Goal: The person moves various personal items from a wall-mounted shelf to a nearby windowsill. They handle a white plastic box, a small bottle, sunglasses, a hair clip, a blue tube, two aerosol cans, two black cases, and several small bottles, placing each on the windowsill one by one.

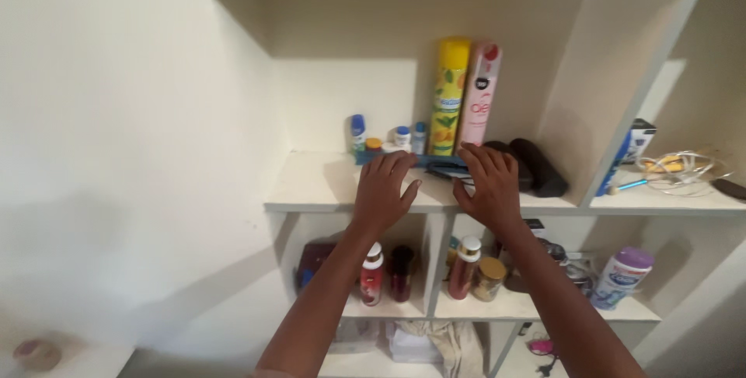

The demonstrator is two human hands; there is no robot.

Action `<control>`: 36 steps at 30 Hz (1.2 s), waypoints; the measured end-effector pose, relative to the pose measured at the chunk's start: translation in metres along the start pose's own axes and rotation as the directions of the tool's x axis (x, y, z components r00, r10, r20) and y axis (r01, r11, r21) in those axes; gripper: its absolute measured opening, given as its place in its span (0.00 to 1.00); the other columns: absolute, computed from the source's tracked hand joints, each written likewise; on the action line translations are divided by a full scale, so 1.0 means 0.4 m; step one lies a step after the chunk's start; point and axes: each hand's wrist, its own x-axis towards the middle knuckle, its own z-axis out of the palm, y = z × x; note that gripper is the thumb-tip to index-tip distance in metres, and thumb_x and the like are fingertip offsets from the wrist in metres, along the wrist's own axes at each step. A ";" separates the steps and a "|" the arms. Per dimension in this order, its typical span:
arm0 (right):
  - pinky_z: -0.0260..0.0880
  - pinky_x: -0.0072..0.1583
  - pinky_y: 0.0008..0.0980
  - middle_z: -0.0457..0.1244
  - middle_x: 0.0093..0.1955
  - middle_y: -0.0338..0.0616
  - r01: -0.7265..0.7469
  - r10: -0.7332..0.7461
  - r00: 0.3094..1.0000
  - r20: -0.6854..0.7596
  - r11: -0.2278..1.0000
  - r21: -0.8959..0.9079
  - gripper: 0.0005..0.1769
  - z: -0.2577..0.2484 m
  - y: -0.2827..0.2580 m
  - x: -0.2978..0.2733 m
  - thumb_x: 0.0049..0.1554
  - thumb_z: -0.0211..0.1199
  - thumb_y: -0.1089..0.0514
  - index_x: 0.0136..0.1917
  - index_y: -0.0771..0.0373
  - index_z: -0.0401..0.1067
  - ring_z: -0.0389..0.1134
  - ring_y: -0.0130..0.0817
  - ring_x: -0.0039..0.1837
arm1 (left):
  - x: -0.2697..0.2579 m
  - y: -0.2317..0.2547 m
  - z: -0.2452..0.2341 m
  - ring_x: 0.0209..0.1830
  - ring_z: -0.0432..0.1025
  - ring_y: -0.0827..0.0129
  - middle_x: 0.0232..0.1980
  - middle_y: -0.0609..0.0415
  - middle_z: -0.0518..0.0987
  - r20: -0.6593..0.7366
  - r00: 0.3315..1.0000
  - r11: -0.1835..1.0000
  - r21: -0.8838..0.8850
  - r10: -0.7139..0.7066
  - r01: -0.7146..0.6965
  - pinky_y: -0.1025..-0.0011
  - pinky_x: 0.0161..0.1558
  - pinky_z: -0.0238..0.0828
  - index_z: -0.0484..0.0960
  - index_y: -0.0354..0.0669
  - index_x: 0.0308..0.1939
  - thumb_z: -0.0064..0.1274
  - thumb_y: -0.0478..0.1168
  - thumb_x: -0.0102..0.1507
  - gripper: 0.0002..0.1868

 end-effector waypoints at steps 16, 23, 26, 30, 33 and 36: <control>0.41 0.73 0.77 0.69 0.56 0.46 -0.119 0.140 0.953 0.267 0.988 -0.094 0.36 0.023 0.084 -0.003 0.42 0.65 0.44 0.62 0.59 0.72 0.63 0.45 0.66 | 0.075 -0.007 0.130 0.56 0.70 0.56 0.50 0.57 0.78 0.201 0.971 0.991 -0.028 -0.125 0.134 0.54 0.56 0.66 0.84 0.49 0.47 0.65 0.40 0.55 0.16; 0.40 0.72 0.79 0.69 0.55 0.47 -0.098 0.125 0.948 0.294 0.990 -0.106 0.37 0.025 0.082 -0.009 0.40 0.65 0.43 0.62 0.59 0.74 0.63 0.45 0.67 | 0.070 0.007 0.094 0.42 0.76 0.52 0.37 0.49 0.82 0.283 0.933 0.965 -0.072 -0.222 0.252 0.55 0.47 0.71 0.81 0.49 0.47 0.60 0.40 0.64 0.08; 0.39 0.72 0.79 0.70 0.54 0.46 -0.094 0.124 0.941 0.316 0.990 -0.106 0.35 0.029 0.087 -0.009 0.40 0.65 0.44 0.60 0.58 0.75 0.63 0.43 0.67 | 0.076 0.008 0.083 0.39 0.78 0.52 0.35 0.48 0.83 0.315 0.922 0.958 -0.104 -0.224 0.268 0.56 0.45 0.73 0.81 0.48 0.47 0.60 0.40 0.64 0.08; 0.40 0.72 0.79 0.70 0.53 0.44 -0.069 0.097 0.940 0.327 0.993 -0.097 0.33 0.036 0.092 -0.013 0.40 0.65 0.43 0.58 0.58 0.76 0.63 0.42 0.67 | 0.072 0.004 0.071 0.44 0.78 0.54 0.43 0.51 0.84 0.203 0.974 0.920 -0.354 -0.102 0.170 0.59 0.46 0.74 0.79 0.43 0.46 0.63 0.33 0.56 0.15; 0.41 0.72 0.78 0.70 0.53 0.44 -0.056 0.081 0.940 0.330 0.995 -0.087 0.31 0.035 0.092 -0.012 0.40 0.65 0.42 0.54 0.57 0.77 0.63 0.42 0.67 | 0.065 0.002 0.058 0.47 0.76 0.53 0.48 0.49 0.82 0.203 0.974 0.897 -0.406 -0.096 0.173 0.60 0.49 0.74 0.78 0.42 0.48 0.61 0.28 0.52 0.20; 0.43 0.71 0.75 0.69 0.51 0.44 -0.035 0.045 0.939 0.342 0.999 -0.033 0.30 0.025 0.090 -0.009 0.40 0.66 0.41 0.52 0.57 0.77 0.64 0.42 0.64 | 0.050 0.003 0.042 0.51 0.75 0.54 0.51 0.50 0.81 0.234 0.962 0.908 -0.356 -0.144 0.222 0.60 0.54 0.72 0.78 0.44 0.51 0.60 0.28 0.55 0.21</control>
